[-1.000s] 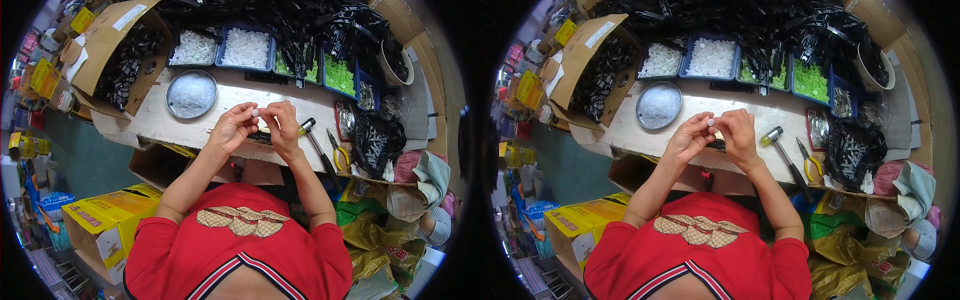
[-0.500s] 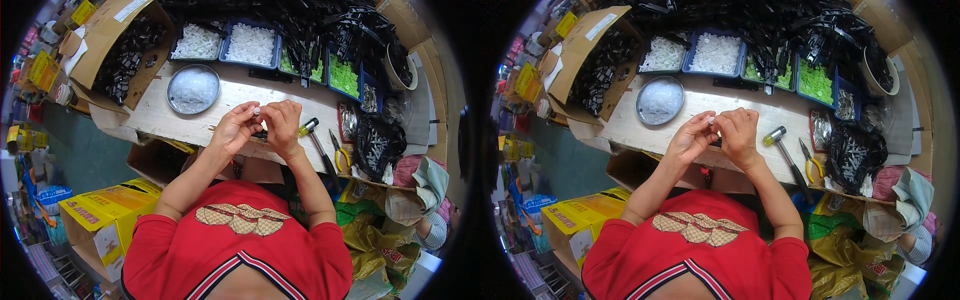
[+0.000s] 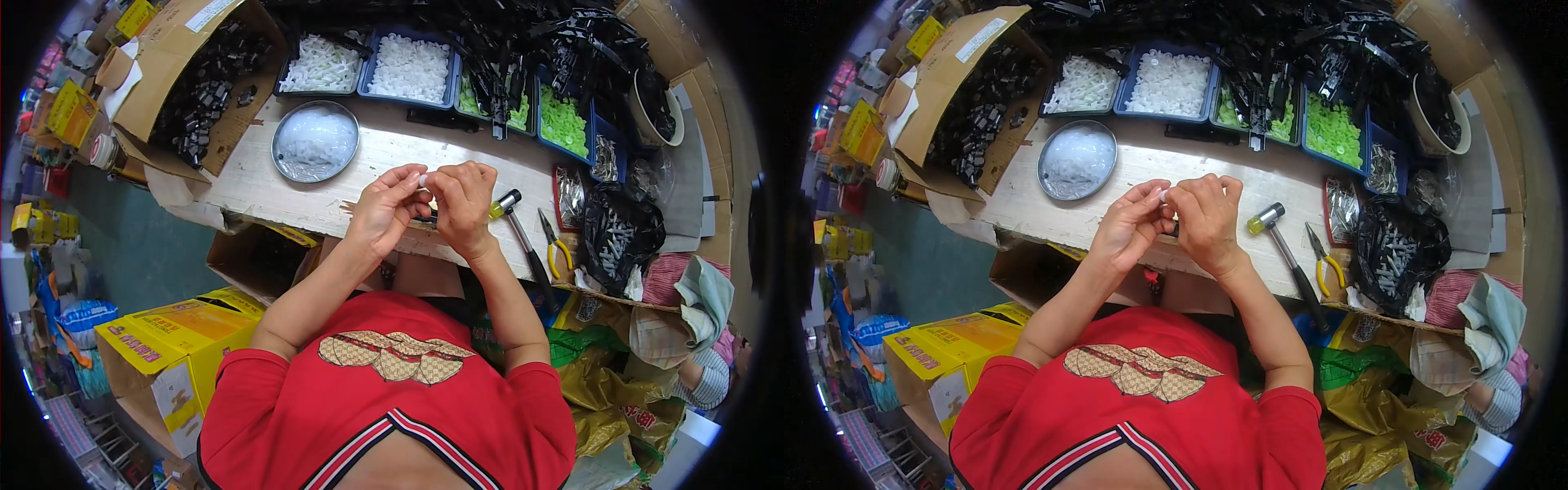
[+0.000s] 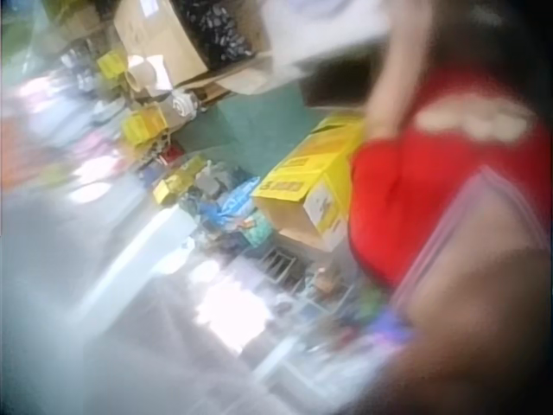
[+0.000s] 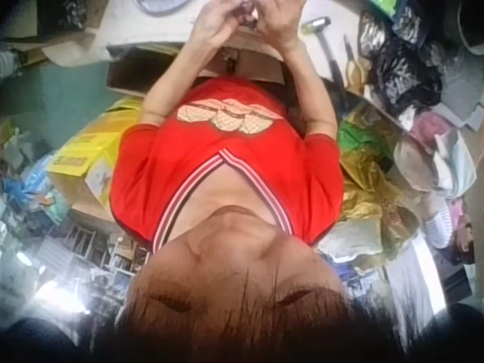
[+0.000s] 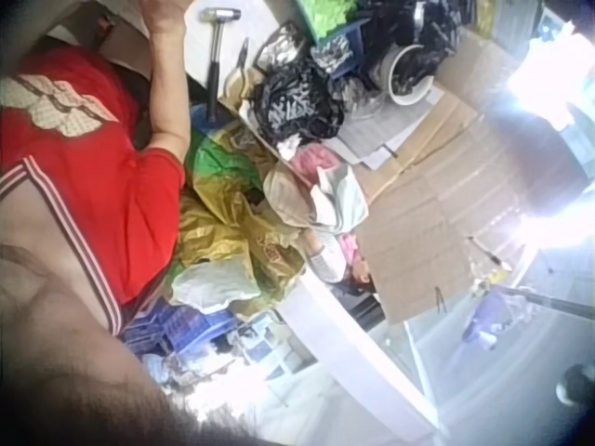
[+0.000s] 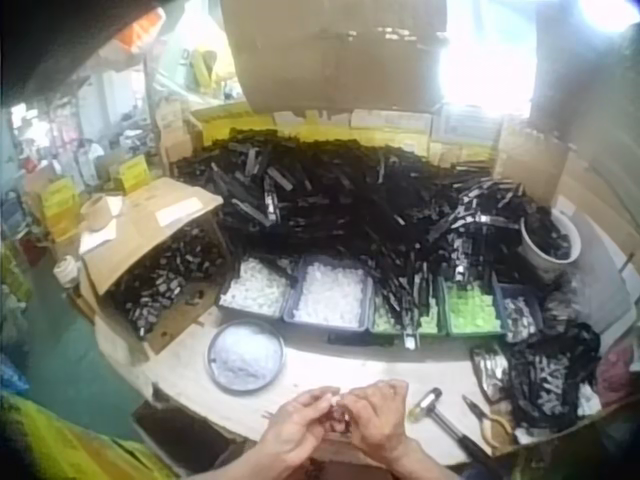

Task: Assembling small plastic and metal components on a workbench using a jig, hammer, and pliers.

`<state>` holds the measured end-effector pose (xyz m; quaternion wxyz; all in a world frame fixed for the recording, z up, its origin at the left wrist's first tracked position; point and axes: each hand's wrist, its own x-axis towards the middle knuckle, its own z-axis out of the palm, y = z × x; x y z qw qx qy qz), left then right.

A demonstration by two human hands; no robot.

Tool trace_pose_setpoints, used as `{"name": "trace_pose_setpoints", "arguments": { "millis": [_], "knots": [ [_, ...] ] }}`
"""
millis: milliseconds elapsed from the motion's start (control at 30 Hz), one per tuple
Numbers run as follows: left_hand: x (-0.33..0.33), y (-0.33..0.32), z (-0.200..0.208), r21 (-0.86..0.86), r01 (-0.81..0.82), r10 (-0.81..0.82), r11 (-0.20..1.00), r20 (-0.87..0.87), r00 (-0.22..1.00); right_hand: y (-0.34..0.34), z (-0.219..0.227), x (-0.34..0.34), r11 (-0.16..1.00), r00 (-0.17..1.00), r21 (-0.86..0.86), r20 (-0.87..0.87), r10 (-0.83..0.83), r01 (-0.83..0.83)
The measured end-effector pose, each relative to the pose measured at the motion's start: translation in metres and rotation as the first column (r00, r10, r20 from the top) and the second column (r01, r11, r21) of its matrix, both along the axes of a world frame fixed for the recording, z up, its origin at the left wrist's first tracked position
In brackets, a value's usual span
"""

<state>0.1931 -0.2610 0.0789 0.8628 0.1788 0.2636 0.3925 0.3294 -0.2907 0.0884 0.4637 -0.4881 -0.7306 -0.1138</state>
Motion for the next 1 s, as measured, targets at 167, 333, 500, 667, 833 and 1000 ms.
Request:
{"name": "trace_pose_setpoints", "arguments": {
  "millis": [167, 333, 500, 667, 833, 1000],
  "knots": [
    [0.001, -0.009, -0.001, 0.334, -0.106, 0.191, 0.937, -0.232, 0.954, 0.005, -0.004, 0.001, 0.967, 0.979, -0.214, -0.176, 0.103, -0.14],
    [-0.011, -0.013, -0.006, 0.387, -0.051, 0.164, 0.921, -0.265, 0.95, 0.003, -0.009, -0.005, 0.804, 0.833, -0.462, -0.549, 0.072, -0.374],
    [-0.017, -0.019, -0.018, 0.383, -0.084, 0.188, 0.92, -0.243, 0.951, -0.008, -0.014, -0.016, 0.878, 0.882, -0.426, -0.471, -0.01, -0.217],
    [-0.02, -0.019, -0.026, 0.398, -0.109, 0.214, 0.911, -0.231, 0.949, -0.009, -0.025, -0.021, 0.895, 0.874, -0.345, -0.477, 0.093, -0.283],
    [-0.031, -0.01, -0.029, 0.435, 0.024, 0.123, 0.9, -0.307, 0.944, -0.007, -0.029, -0.021, 0.86, 0.859, -0.421, -0.511, 0.037, -0.288],
    [-0.048, 0.003, -0.028, 0.505, 0.11, 0.221, 0.856, -0.55, 0.806, -0.014, -0.037, -0.02, 0.872, 0.979, -0.486, -0.199, -0.047, -0.057]
  ]
}}
